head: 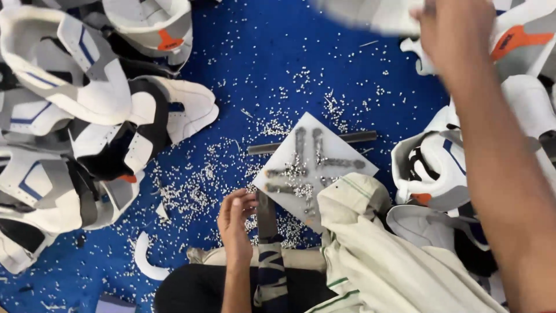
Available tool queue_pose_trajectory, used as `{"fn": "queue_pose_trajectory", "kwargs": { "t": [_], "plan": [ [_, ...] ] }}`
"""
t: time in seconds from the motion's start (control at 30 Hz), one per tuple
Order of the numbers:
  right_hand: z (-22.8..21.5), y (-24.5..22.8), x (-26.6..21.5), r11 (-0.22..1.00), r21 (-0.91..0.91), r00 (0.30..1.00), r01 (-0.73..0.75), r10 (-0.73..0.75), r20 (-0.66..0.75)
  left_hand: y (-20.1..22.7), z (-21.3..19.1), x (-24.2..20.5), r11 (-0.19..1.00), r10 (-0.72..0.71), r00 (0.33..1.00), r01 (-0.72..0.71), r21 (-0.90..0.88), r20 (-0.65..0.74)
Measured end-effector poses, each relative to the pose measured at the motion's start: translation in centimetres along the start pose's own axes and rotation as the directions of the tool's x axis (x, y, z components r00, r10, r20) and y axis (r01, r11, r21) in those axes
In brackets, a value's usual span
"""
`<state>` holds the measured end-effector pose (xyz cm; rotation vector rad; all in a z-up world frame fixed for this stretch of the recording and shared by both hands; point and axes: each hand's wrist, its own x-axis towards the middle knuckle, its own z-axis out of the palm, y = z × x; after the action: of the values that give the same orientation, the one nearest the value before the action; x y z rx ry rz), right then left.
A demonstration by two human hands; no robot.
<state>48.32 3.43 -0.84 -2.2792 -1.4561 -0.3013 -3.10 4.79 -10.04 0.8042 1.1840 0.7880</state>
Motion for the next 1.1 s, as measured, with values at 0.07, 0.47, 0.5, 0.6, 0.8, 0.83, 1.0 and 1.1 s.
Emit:
{"fn": "queue_pose_trajectory", "kwargs": {
  "t": [0.07,0.47,0.5,0.6,0.8,0.83,1.0,1.1],
  "plan": [
    [-7.0,-9.1,-5.3,0.991,0.068,0.993,0.112,-0.11,-0.036,2.5,2.4,-1.4,0.968,0.105,0.978,-0.142,0.209,0.18],
    [-1.2,-15.9,-20.3,0.636,0.513,0.702,-0.576,0.064,0.709,8.9,8.2,-2.0,0.534,0.328,0.834,-0.551,0.641,0.444],
    [-1.5,-16.2,-18.0,0.637,0.509,0.698,-0.578,0.062,0.714,10.1,9.7,-1.3,0.538,0.324,0.837,-0.546,0.642,0.44],
    [-1.9,-16.3,-11.1,0.659,0.493,0.657,-0.568,0.003,0.754,13.6,13.9,1.6,0.406,0.487,0.672,-0.74,0.537,0.558],
    [5.3,-11.5,-7.9,0.893,0.422,0.978,0.159,-0.2,0.055,7.1,15.2,8.9,0.339,0.63,0.46,-0.888,0.311,0.626],
    [6.5,-11.4,-10.0,0.963,0.24,0.912,0.12,-0.202,0.358,3.0,12.7,8.8,0.342,0.494,0.554,-0.832,0.436,0.67],
    [5.8,-14.4,-23.7,0.967,0.243,0.75,0.081,-0.22,0.624,-2.3,7.1,1.1,0.121,0.375,0.545,-0.831,0.543,0.75],
    [4.5,-16.3,-24.5,0.965,0.224,0.739,0.138,-0.25,0.625,-0.3,8.3,0.5,0.092,0.01,0.714,-0.698,0.711,0.7]
  ]
}}
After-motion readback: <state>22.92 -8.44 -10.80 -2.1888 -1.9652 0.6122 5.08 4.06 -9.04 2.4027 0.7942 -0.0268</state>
